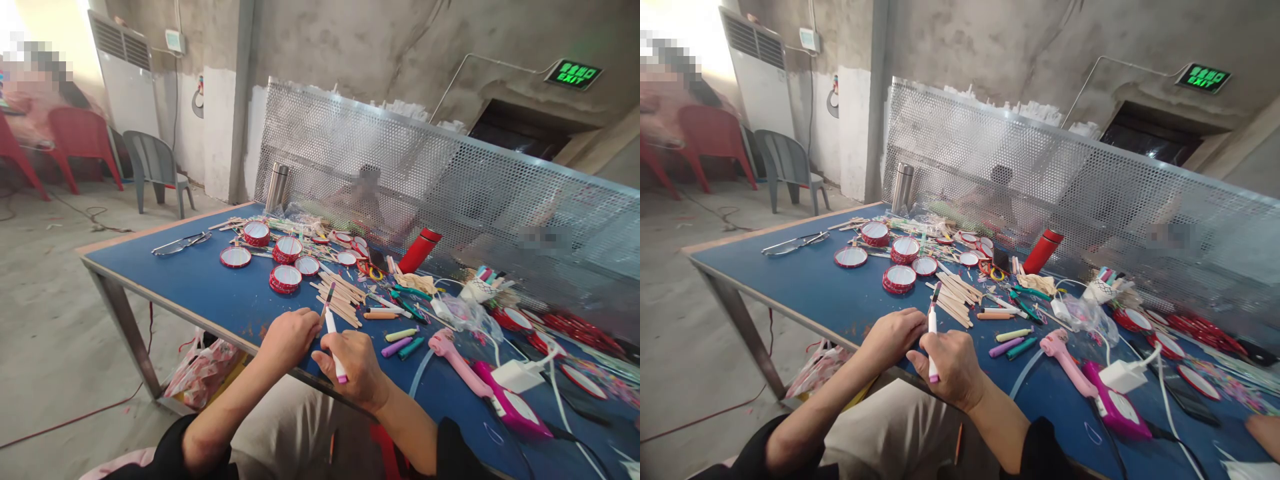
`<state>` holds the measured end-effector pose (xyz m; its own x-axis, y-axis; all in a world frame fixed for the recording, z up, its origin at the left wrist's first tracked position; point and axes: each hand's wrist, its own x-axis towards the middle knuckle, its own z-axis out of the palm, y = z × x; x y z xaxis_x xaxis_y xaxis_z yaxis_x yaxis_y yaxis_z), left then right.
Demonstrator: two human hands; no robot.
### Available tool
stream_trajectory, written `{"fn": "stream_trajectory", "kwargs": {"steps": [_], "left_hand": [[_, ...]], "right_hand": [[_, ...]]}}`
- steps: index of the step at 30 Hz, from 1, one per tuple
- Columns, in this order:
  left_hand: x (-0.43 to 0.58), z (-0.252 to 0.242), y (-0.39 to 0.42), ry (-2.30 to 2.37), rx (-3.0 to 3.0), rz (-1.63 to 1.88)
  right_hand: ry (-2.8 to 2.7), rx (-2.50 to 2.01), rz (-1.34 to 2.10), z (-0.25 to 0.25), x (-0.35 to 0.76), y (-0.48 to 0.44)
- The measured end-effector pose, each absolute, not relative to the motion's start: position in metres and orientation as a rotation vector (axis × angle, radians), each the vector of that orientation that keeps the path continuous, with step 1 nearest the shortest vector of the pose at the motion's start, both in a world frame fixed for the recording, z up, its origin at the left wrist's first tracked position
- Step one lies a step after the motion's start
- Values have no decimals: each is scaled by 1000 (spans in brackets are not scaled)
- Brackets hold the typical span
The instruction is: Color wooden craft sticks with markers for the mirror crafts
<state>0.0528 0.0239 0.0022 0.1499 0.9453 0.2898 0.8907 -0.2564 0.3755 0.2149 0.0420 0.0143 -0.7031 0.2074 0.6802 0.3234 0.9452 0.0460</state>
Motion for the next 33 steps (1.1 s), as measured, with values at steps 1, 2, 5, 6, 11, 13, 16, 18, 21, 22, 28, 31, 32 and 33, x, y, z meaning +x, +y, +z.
{"fn": "stream_trajectory", "kwargs": {"steps": [1, 2, 5, 6, 11, 13, 16, 18, 21, 22, 28, 31, 32, 33], "left_hand": [[53, 2, 24, 1843, 2291, 721], [53, 2, 24, 1845, 2290, 721], [53, 1, 24, 1854, 2292, 722], [53, 1, 24, 1856, 2294, 718], [54, 1, 25, 1861, 2305, 710], [54, 2, 24, 1859, 2308, 710], [54, 2, 23, 1862, 2302, 703], [54, 2, 23, 1865, 2298, 698], [54, 2, 23, 1858, 2305, 692], [53, 2, 23, 1855, 2307, 694], [53, 2, 23, 1878, 2303, 714], [54, 2, 22, 1881, 2305, 707], [54, 3, 22, 1878, 2306, 704], [54, 4, 22, 1876, 2305, 700]], "right_hand": [[-2376, -368, -206, 14, 215, 42], [-2378, -365, -204, 14, 215, 42], [-2370, -376, -209, 13, 216, 42], [-2365, -386, -213, 13, 216, 42], [-2371, -405, -223, 13, 215, 42], [-2384, -390, -219, 13, 215, 42], [-2387, -387, -214, 14, 215, 43], [-2378, -399, -217, 14, 215, 42], [-2376, -401, -224, 14, 215, 42], [-2382, -395, -223, 14, 215, 42], [-2374, -410, -235, 15, 216, 40], [-2373, -417, -235, 15, 215, 41], [-2376, -411, -232, 15, 215, 41], [-2380, -405, -231, 15, 215, 41]]}}
